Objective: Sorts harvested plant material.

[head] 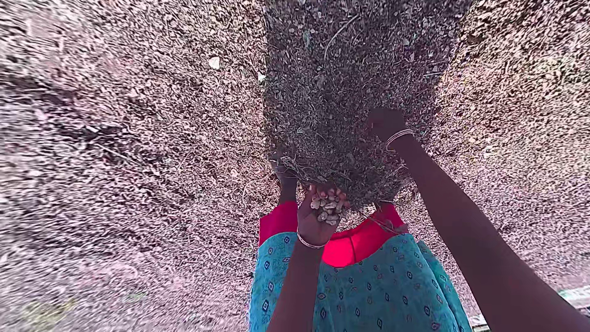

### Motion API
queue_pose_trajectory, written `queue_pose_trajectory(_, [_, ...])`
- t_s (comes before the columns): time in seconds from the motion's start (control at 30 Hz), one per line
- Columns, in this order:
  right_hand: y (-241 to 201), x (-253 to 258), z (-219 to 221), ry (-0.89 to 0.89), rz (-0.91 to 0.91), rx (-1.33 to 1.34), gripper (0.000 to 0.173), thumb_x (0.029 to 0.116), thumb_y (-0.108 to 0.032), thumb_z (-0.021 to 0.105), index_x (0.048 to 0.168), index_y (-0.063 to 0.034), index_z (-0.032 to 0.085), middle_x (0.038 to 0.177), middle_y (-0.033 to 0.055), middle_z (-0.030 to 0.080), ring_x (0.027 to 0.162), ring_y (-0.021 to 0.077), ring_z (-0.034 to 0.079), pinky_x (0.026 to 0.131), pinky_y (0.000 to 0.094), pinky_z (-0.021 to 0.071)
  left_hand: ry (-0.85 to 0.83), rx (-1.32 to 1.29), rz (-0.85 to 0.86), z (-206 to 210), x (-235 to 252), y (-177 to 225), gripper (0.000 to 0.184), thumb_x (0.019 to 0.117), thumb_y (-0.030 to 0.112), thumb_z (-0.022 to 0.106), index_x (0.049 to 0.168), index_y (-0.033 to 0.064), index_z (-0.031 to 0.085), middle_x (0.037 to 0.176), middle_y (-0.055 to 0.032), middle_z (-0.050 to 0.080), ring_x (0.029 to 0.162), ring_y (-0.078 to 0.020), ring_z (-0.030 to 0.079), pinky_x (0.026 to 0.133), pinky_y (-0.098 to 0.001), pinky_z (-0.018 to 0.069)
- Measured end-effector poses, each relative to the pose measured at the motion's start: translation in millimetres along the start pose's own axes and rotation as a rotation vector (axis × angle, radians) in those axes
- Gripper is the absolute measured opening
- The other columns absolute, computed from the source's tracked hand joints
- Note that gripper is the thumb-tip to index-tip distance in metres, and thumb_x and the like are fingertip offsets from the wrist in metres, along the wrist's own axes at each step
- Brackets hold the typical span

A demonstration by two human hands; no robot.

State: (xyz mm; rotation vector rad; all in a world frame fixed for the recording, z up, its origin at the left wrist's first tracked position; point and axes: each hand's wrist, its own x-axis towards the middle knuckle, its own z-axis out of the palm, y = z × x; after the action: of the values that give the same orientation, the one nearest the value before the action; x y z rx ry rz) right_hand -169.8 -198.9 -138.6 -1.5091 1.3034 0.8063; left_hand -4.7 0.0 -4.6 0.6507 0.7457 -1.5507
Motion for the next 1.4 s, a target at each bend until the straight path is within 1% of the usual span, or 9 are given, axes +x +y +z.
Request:
queue_pose_trajectory(0.2, [-25.2,28.4,3.0,0.110,-0.117,0.163,0.027,0.1022,-0.008,0.055,0.123,-0.0013,0.071,0.118,0.0201,0.072,0.111,0.0340,0.069,0.103,0.0521,0.0507,-0.014,0.038,-0.010,-2.4,-0.4,-1.8,0.034,0.1002,0.038,0.057,0.085,0.0153,0.077,0.087,-0.0021,0.075,0.086,-0.0156,0.074,0.081,-0.0330,0.0609])
queue_pose_trajectory(0.37, [-70.2,53.0,69.2,0.012,-0.161,-0.028,0.045,0.0986,-0.006,0.059,0.144,-0.0063,0.057,0.154,0.0227,0.046,0.135,0.0413,0.053,0.108,0.0544,0.0481,-0.032,0.039,-0.022,-8.3,-2.5,-5.5,0.032,0.0988,0.038,0.059,0.086,0.0152,0.078,0.087,-0.0017,0.075,0.085,-0.0145,0.073,0.081,-0.0320,0.0603])
queue_pose_trajectory(0.5, [-83.2,27.9,77.5,-0.138,-0.259,-0.046,0.035,0.0964,-0.005,0.065,0.131,0.0017,0.063,0.139,0.0257,0.057,0.125,0.0423,0.059,0.104,0.0580,0.0490,-0.012,0.018,-0.020,-15.0,-2.9,-10.7,0.032,0.0977,0.037,0.061,0.085,0.0131,0.077,0.086,-0.0025,0.074,0.082,-0.0148,0.072,0.080,-0.0317,0.0607])
queue_pose_trajectory(0.57, [-64.0,15.7,61.0,-0.087,-0.252,0.077,0.023,0.0979,-0.008,0.065,0.117,0.0052,0.066,0.123,0.0246,0.063,0.117,0.0380,0.062,0.102,0.0525,0.0494,-0.024,0.022,-0.017,-18.4,-4.1,-12.5,0.033,0.0987,0.038,0.060,0.086,0.0131,0.078,0.087,-0.0022,0.074,0.084,-0.0151,0.073,0.081,-0.0324,0.0606])
queue_pose_trajectory(0.7, [29.0,14.8,14.7,0.388,0.066,0.464,0.030,0.1068,-0.009,0.047,0.131,0.0019,0.062,0.117,0.0211,0.069,0.100,0.0282,0.073,0.090,0.0444,0.0600,-0.003,0.023,-0.012,-22.7,-7.4,-14.8,0.033,0.0982,0.038,0.060,0.085,0.0140,0.078,0.088,-0.0031,0.075,0.085,-0.0155,0.073,0.080,-0.0319,0.0610])
queue_pose_trajectory(0.8, [92.2,32.5,-21.5,0.701,0.382,0.510,0.043,0.1001,-0.008,0.058,0.143,-0.0078,0.056,0.131,0.0157,0.067,0.114,0.0272,0.068,0.095,0.0453,0.0556,-0.004,-0.013,-0.016,-26.4,-11.1,-16.0,0.031,0.0983,0.037,0.061,0.087,0.0135,0.079,0.088,-0.0032,0.075,0.086,-0.0153,0.074,0.082,-0.0320,0.0609])
queue_pose_trajectory(0.9, [115.5,56.8,-54.3,0.635,0.606,0.279,0.056,0.0955,-0.012,0.066,0.150,-0.0115,0.052,0.146,0.0194,0.057,0.137,0.0358,0.053,0.112,0.0529,0.0428,-0.051,-0.013,-0.013,-33.1,-8.2,-20.3,0.031,0.1003,0.036,0.058,0.089,0.0143,0.078,0.091,-0.0016,0.074,0.089,-0.0150,0.073,0.084,-0.0326,0.0603])
queue_pose_trajectory(1.17, [114.7,46.4,-43.4,0.482,0.439,0.193,0.051,0.0974,-0.012,0.063,0.147,-0.0067,0.053,0.142,0.0263,0.058,0.133,0.0427,0.056,0.110,0.0599,0.0435,-0.006,0.108,0.052,-33.9,-16.5,-4.2,0.033,0.1010,0.035,0.055,0.086,0.0168,0.077,0.089,-0.0005,0.075,0.087,-0.0137,0.073,0.083,-0.0310,0.0605])
queue_pose_trajectory(1.4, [113.3,14.8,-19.3,0.803,0.470,0.678,0.038,0.0979,-0.022,0.066,0.128,0.0012,0.061,0.117,0.0179,0.067,0.105,0.0247,0.067,0.093,0.0437,0.0536,0.028,0.105,0.014,-30.6,-14.7,-2.7,0.033,0.0997,0.038,0.059,0.085,0.0150,0.077,0.088,-0.0027,0.075,0.084,-0.0141,0.073,0.079,-0.0312,0.0612])
